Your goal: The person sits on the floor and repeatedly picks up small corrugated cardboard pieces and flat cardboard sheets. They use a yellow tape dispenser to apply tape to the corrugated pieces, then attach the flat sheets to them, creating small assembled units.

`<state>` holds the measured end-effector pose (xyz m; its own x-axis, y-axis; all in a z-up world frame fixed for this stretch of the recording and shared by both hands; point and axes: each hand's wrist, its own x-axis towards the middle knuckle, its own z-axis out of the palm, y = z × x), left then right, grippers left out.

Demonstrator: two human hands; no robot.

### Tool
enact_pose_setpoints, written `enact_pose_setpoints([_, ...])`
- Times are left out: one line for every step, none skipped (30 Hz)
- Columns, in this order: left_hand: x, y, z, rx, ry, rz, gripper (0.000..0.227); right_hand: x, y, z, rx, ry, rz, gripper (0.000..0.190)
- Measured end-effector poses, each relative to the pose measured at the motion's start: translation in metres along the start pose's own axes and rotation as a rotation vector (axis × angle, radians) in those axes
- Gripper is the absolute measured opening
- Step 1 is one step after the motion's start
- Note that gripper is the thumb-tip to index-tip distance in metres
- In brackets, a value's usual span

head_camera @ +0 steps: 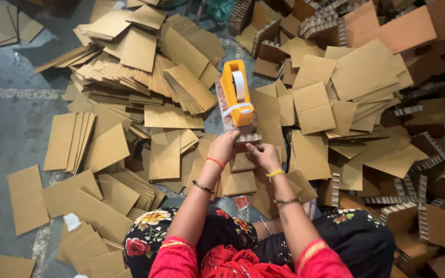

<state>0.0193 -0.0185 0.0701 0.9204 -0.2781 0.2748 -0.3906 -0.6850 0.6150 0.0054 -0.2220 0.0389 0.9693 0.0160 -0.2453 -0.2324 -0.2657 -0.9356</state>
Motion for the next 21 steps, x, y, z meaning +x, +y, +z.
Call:
enact_pose_setpoints([0.001,0.002,0.001,0.013,-0.023,-0.020,0.028,0.007,-0.002,0.001,-0.048,-0.014,-0.004,0.037])
enact_pose_setpoints([0.001,0.004,0.001,0.029,-0.039,-0.040,0.028,0.005,-0.006,-0.001,-0.332,0.108,-0.102,0.036])
enact_pose_setpoints([0.001,0.004,0.001,0.046,-0.055,-0.061,0.028,-0.001,-0.012,-0.004,-0.615,0.230,-0.199,0.035])
enact_pose_setpoints([0.002,0.004,0.001,0.041,-0.039,-0.048,0.028,-0.005,-0.022,-0.008,-0.901,0.357,-0.298,0.037])
enact_pose_setpoints([0.001,0.003,0.001,0.036,-0.023,-0.036,0.029,-0.007,-0.032,-0.011,-0.893,0.393,-0.362,0.042])
enact_pose_setpoints([-0.001,0.003,0.001,0.030,-0.006,-0.029,0.031,-0.009,-0.040,-0.013,-0.887,0.422,-0.428,0.050])
enact_pose_setpoints([-0.005,0.005,0.002,0.035,-0.003,-0.026,0.031,-0.008,-0.046,-0.014,-0.881,0.452,-0.493,0.061])
enact_pose_setpoints([-0.007,0.007,0.002,0.044,0.010,-0.027,0.031,0.003,-0.052,-0.016,-0.725,0.346,-0.643,0.058])
enact_pose_setpoints([-0.003,0.006,0.001,0.052,0.022,-0.027,0.031,0.018,-0.056,-0.020,-0.566,0.235,-0.785,0.056])
enact_pose_setpoints([-0.003,0.007,0.001,0.050,0.030,-0.030,0.034,0.024,-0.051,-0.021,-0.404,0.112,-0.899,0.055])
enact_pose_setpoints([0.000,0.007,0.000,0.048,0.039,-0.034,0.037,0.044,-0.049,-0.019,-0.266,-0.011,-0.646,0.050])
enact_pose_setpoints([-0.005,0.008,0.000,0.046,0.032,-0.031,0.040,0.067,-0.048,-0.017,-0.123,-0.120,-0.382,0.047])
enact_pose_setpoints([-0.012,0.011,0.001,0.043,0.006,-0.059,0.037,0.082,-0.044,-0.017,0.021,-0.226,-0.117,0.046])
enact_pose_setpoints([-0.008,0.011,-0.001,0.049,-0.015,-0.067,0.034,0.095,-0.041,-0.018,0.002,-0.237,-0.103,0.041])
enact_pose_setpoints([-0.004,0.012,-0.004,0.055,-0.037,-0.076,0.031,0.105,-0.037,-0.017,-0.016,-0.247,-0.089,0.037])
enact_pose_setpoints([0.000,0.013,-0.004,0.063,-0.045,-0.048,0.030,0.118,-0.037,-0.021,-0.048,-0.266,-0.085,0.033])
enact_pose_setpoints([-0.004,0.016,-0.003,0.071,-0.053,-0.020,0.030,0.123,-0.032,-0.026,-0.222,-0.307,-0.093,0.034])
enact_pose_setpoints([-0.006,0.018,-0.003,0.082,-0.050,0.006,0.030,0.126,-0.028,-0.032,-0.403,-0.349,-0.109,0.036])
enact_pose_setpoints([-0.011,0.024,-0.001,0.053,-0.010,0.059,0.036,0.125,-0.025,-0.042,-0.585,-0.387,-0.124,0.038])
enact_pose_setpoints([-0.018,0.030,0.001,0.028,0.023,0.113,0.042,0.117,-0.019,-0.052,-0.531,-0.467,-0.080,0.029])
enact_pose_setpoints([-0.021,0.034,0.001,0.103,0.042,0.195,0.039,0.106,-0.015,-0.060,-0.479,-0.547,-0.035,0.024])
